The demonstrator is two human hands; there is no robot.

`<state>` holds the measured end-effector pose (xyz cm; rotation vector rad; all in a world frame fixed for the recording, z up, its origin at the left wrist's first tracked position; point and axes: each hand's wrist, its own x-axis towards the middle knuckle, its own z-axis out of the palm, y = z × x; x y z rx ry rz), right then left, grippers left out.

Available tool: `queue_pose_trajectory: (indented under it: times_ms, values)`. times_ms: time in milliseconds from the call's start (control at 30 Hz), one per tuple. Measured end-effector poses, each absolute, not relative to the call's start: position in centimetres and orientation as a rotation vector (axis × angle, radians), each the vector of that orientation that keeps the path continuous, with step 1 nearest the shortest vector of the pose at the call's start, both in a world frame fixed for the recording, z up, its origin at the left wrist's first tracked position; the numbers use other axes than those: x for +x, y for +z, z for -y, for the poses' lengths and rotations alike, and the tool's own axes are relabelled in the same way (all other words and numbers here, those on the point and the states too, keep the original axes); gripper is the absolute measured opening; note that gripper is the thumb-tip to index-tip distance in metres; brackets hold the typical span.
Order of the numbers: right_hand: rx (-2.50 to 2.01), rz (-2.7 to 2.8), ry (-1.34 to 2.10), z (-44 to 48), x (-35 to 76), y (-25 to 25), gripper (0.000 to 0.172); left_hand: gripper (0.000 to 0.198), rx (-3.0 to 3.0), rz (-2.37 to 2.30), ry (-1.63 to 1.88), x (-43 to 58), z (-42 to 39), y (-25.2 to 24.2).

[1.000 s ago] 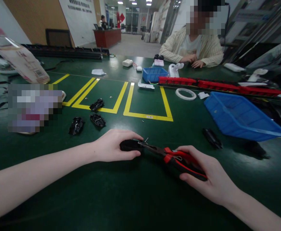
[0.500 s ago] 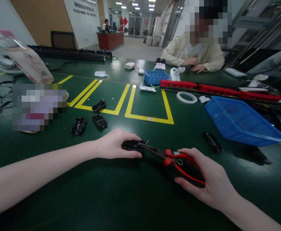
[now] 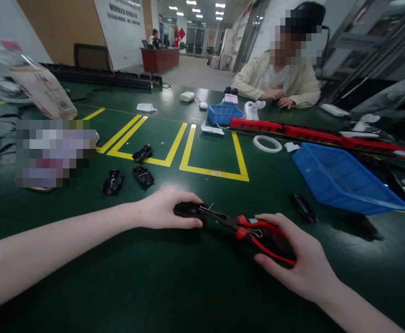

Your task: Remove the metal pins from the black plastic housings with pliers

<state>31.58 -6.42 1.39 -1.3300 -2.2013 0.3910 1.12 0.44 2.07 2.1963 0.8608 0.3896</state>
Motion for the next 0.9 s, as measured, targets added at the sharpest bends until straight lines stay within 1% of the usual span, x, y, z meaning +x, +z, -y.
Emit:
queue_pose_trajectory:
  times_ms: [400, 600, 900]
  values:
    - [-1.359, 2.184, 0.412, 6.32, 31.72, 1.11, 0.046, 0.038, 2.203, -0.835, 0.451, 1.18, -0.22, 2.44]
    - [-1.288, 2.236, 0.362, 6.13, 32.11, 0.83, 0.053, 0.036, 2.177, -0.785, 0.391, 0.97, -0.76, 2.05]
    - [-1.301, 2.302, 0.283, 6.43, 31.76, 1.57, 0.047, 0.044, 2.174, -0.783, 0.434, 0.75, -0.89, 1.83]
